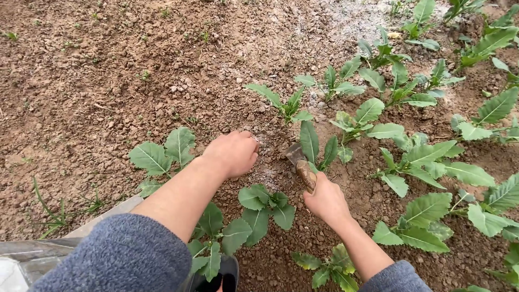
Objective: The person weeds a garden bed by hand and with a small hand hoe. They pull small weeds from between young leafy plants and scrape the soil surface to remove additional weeds, then discard the pulled weeds off-camera.
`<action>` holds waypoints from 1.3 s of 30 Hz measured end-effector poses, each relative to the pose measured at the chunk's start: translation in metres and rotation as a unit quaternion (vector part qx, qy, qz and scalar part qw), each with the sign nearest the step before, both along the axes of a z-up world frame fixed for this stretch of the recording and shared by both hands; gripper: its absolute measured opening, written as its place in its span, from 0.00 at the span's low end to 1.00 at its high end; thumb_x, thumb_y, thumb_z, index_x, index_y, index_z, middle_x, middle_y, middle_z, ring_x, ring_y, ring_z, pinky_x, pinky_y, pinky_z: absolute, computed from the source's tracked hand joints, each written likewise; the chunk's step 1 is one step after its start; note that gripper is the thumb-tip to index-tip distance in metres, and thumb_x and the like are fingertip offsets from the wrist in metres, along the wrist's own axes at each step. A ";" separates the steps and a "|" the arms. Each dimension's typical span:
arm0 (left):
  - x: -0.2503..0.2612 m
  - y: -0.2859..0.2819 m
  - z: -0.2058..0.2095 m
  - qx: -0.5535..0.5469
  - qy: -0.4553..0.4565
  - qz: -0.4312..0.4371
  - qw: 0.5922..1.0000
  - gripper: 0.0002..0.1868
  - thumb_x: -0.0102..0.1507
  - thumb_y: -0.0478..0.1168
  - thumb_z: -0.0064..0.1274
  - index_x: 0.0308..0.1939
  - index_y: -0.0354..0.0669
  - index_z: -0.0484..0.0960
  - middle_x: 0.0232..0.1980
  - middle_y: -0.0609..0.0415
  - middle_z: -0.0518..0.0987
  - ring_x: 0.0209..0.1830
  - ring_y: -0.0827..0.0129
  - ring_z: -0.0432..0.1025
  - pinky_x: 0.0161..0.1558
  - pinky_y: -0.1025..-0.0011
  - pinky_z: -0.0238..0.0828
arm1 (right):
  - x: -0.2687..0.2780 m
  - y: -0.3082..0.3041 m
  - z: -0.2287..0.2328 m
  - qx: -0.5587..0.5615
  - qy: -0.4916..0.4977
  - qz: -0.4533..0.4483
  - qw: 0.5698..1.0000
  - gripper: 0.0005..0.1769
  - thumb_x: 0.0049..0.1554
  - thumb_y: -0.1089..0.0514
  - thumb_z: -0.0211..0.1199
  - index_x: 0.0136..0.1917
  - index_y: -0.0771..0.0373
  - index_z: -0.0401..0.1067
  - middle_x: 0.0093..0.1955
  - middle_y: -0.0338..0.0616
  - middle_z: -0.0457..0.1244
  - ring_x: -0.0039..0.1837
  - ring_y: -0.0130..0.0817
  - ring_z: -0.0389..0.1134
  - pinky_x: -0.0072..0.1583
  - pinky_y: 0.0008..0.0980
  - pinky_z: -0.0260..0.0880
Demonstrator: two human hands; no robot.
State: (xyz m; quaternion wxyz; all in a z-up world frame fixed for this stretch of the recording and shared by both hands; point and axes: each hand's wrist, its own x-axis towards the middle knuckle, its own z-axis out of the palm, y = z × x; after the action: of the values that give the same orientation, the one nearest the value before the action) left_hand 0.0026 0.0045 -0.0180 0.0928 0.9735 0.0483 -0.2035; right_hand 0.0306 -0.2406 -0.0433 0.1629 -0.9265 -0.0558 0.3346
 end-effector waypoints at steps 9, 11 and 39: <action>-0.002 0.001 0.004 -0.013 0.010 0.003 1.000 0.19 0.65 0.50 0.41 0.48 0.49 0.85 0.55 0.50 0.78 0.61 0.51 0.73 0.60 0.50 0.73 | 0.009 -0.009 -0.020 0.067 0.011 -0.083 0.994 0.24 0.50 0.53 0.65 0.59 0.63 0.73 0.46 0.60 0.70 0.55 0.55 0.72 0.59 0.50 0.70; -0.004 0.001 0.005 -0.012 0.011 0.006 1.000 0.19 0.65 0.50 0.41 0.48 0.49 0.85 0.55 0.50 0.79 0.61 0.51 0.73 0.60 0.50 0.73 | 0.009 -0.005 -0.019 0.091 0.012 -0.095 0.991 0.22 0.50 0.54 0.65 0.58 0.62 0.73 0.41 0.57 0.69 0.48 0.52 0.74 0.55 0.47 0.71; -0.012 0.012 0.012 -0.011 0.031 0.017 0.999 0.18 0.66 0.49 0.41 0.48 0.48 0.84 0.55 0.51 0.79 0.61 0.52 0.74 0.60 0.52 0.73 | -0.008 -0.027 -0.032 0.086 0.064 -0.004 0.994 0.18 0.51 0.55 0.65 0.55 0.62 0.73 0.42 0.56 0.69 0.50 0.53 0.72 0.53 0.46 0.69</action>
State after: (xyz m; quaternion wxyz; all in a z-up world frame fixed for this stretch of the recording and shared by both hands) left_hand -0.0090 0.0162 -0.0056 0.1054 0.9646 0.0651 -0.2328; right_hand 0.0227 -0.2672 -0.0755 0.2460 -0.8861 -0.0704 0.3865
